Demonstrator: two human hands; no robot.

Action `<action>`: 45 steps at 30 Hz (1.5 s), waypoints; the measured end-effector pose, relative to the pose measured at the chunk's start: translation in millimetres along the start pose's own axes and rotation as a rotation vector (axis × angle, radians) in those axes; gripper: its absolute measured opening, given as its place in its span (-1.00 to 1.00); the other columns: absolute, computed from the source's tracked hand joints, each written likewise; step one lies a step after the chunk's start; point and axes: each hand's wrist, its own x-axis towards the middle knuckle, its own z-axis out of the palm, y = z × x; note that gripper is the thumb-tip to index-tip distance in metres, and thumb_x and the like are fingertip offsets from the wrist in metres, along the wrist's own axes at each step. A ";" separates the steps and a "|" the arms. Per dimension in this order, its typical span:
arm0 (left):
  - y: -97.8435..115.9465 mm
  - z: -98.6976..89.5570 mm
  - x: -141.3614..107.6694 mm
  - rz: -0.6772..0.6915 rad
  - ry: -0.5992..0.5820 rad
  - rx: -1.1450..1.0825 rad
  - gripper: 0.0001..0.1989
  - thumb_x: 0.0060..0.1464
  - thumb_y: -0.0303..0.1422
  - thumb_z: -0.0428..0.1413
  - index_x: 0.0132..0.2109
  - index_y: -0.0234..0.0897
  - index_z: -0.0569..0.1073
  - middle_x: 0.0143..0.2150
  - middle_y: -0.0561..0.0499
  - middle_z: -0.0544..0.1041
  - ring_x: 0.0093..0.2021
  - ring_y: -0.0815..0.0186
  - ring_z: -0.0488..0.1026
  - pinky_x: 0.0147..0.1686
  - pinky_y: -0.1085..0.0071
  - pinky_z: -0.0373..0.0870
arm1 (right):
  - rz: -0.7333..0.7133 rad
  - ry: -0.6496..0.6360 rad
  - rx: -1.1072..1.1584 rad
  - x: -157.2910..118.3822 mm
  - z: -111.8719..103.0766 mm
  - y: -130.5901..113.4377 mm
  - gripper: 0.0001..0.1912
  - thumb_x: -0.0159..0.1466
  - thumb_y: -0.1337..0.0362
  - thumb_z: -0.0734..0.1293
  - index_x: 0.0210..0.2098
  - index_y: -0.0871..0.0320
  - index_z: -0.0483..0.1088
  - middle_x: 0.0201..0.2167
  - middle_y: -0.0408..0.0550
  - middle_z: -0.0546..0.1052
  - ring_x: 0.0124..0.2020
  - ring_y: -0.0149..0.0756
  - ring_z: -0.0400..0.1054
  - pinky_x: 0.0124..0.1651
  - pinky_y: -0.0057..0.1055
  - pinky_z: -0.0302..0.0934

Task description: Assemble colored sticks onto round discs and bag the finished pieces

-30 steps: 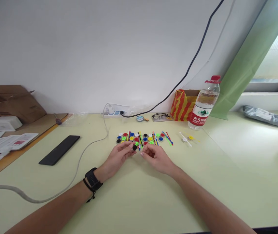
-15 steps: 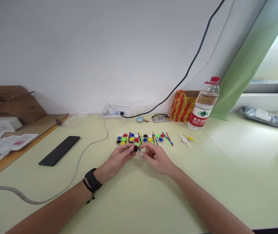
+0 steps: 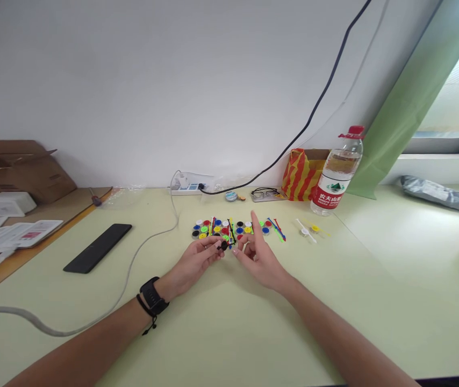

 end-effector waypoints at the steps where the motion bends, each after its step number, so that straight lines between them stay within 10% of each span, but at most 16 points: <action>1: -0.2 -0.3 0.2 0.003 0.005 0.005 -0.71 0.06 -0.24 0.37 -0.13 -0.33 0.61 -0.22 -0.02 0.54 -0.27 0.38 0.47 -0.09 0.40 0.41 | 0.003 0.008 0.001 0.2 -0.2 -1.4 -0.44 0.37 0.00 0.31 0.29 0.00 0.20 -0.23 -0.12 0.40 -0.44 -0.37 0.24 -0.34 -0.36 0.23; 3: -0.8 -1.3 0.8 0.014 0.008 0.012 -0.70 0.07 -0.23 0.36 -0.11 -0.33 0.60 -0.23 -0.03 0.55 -0.26 0.37 0.47 -0.09 0.39 0.41 | 0.024 -0.054 0.008 1.3 -2.3 -4.6 -0.64 0.41 -0.05 0.25 -0.15 0.10 0.48 -0.37 -0.13 0.38 -0.48 -0.38 0.19 -0.34 -0.36 0.20; 6: -1.5 -2.4 1.7 0.027 0.013 0.013 -0.70 0.07 -0.23 0.36 -0.12 -0.33 0.60 -0.25 -0.03 0.55 -0.25 0.36 0.47 -0.08 0.39 0.41 | 0.067 -0.195 0.069 3.4 -7.2 -9.7 -0.32 0.47 -0.07 0.12 -0.71 0.13 0.11 -0.66 -0.20 0.12 -0.57 -0.41 0.02 -0.37 -0.35 0.09; 21: -4.4 -2.5 0.2 0.008 -0.064 0.158 -0.66 0.10 -0.20 0.33 -0.05 -0.31 0.60 -0.18 -0.08 0.57 -0.21 0.30 0.50 -0.07 0.32 0.43 | -0.029 -0.019 -0.034 2.9 1.0 -0.5 -0.84 0.35 0.17 0.36 -0.20 0.07 0.31 -0.27 -0.11 0.47 -0.32 -0.32 0.38 -0.29 -0.38 0.29; 35: -7.0 -4.4 1.1 0.001 -0.047 0.171 -0.65 0.11 -0.17 0.32 -0.05 -0.30 0.59 -0.18 -0.09 0.58 -0.21 0.29 0.51 -0.06 0.30 0.43 | -0.176 0.006 -0.273 -2.5 -2.1 2.5 -0.56 0.40 0.17 0.27 0.24 -0.02 0.22 -0.20 -0.10 0.45 -0.43 -0.37 0.32 -0.31 -0.37 0.30; 38: -7.2 -4.1 1.3 0.002 -0.045 0.165 -0.65 0.10 -0.17 0.32 -0.06 -0.32 0.59 -0.21 -0.09 0.58 -0.23 0.29 0.51 -0.08 0.32 0.44 | -0.164 0.029 -0.325 -3.0 -4.5 -0.1 -0.75 0.43 0.08 0.23 -0.03 0.05 0.41 -0.23 -0.07 0.46 -0.43 -0.36 0.29 -0.30 -0.37 0.27; 41: -7.8 -3.9 1.1 0.008 -0.035 0.165 -0.66 0.10 -0.18 0.33 -0.07 -0.31 0.60 -0.20 -0.09 0.59 -0.23 0.30 0.51 -0.09 0.34 0.43 | -0.068 -0.080 -0.317 -0.3 -8.3 -2.6 -0.42 0.50 0.00 0.07 -0.56 0.12 0.32 -0.56 -0.11 0.37 -0.52 -0.35 0.24 -0.34 -0.36 0.19; 45: -8.5 -4.0 0.7 0.007 -0.030 0.165 -0.67 0.10 -0.17 0.33 -0.07 -0.29 0.60 -0.23 -0.07 0.59 -0.23 0.30 0.51 -0.10 0.35 0.43 | -0.064 -0.105 -0.270 4.3 -10.5 -3.5 -0.44 0.46 -0.06 0.15 -0.59 0.11 0.18 -0.60 -0.17 0.27 -0.54 -0.37 0.14 -0.43 -0.38 0.09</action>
